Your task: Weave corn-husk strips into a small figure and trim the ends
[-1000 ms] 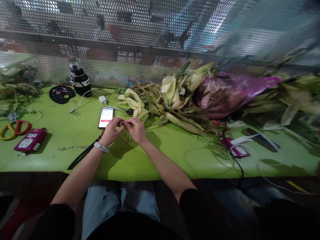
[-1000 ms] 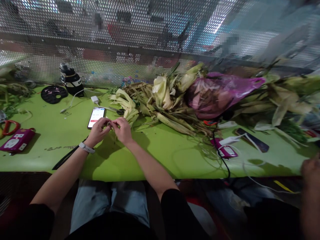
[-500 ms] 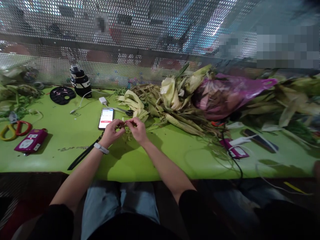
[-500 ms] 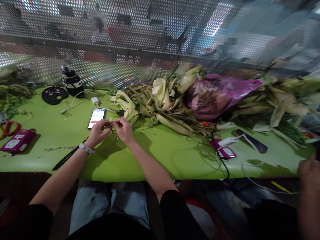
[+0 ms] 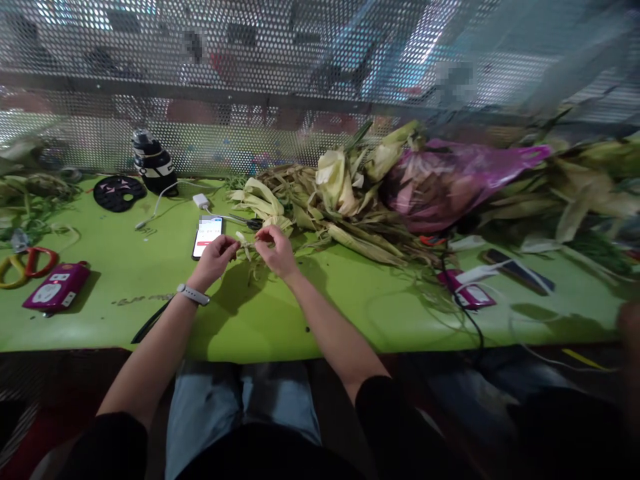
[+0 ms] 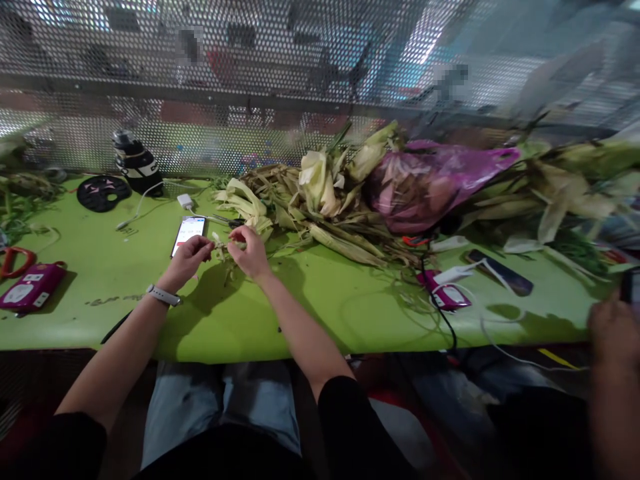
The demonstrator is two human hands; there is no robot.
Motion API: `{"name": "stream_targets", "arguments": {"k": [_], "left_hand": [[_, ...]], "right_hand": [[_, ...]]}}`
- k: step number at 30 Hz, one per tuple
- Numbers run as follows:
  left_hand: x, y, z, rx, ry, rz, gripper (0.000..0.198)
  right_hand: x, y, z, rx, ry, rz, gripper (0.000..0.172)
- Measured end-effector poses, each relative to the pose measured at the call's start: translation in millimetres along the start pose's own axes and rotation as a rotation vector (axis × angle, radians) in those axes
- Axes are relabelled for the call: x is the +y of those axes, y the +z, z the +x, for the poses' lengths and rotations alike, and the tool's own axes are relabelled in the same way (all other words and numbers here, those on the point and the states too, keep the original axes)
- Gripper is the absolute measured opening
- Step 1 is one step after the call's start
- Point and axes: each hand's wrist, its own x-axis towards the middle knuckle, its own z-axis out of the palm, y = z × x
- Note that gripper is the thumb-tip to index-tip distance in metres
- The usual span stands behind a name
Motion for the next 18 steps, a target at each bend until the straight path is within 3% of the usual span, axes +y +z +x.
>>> {"name": "stream_targets", "arguments": {"k": [3, 6, 8, 10, 13, 15, 18], "left_hand": [[-1, -1.6, -1, -0.058, 0.000, 0.026, 0.036], [-2, -1.4, -2, -0.061, 0.033, 0.013, 0.036], [-2, -0.5, -2, -0.049, 0.077, -0.008, 0.035], [-1, 0.5, -2, -0.075, 0.119, -0.005, 0.033], [2, 1.9, -4, -0.110, 0.160, 0.027, 0.029], [5, 2.5, -5, -0.106, 0.159, 0.015, 0.029], [8, 2.6, -7, -0.123, 0.118, -0.058, 0.032]], "right_hand": [[-1, -3, 1, -0.113, -0.154, -0.098, 0.024], [0, -4, 2, -0.181, -0.146, -0.055, 0.023], [1, -4, 3, -0.081, -0.049, 0.038, 0.025], [0, -6, 5, 0.000, 0.161, 0.163, 0.031], [-2, -7, 6, -0.162, 0.456, 0.334, 0.041], [-4, -5, 6, -0.261, 0.480, 0.430, 0.042], [-6, -1, 3, -0.216, 0.441, 0.524, 0.041]]}}
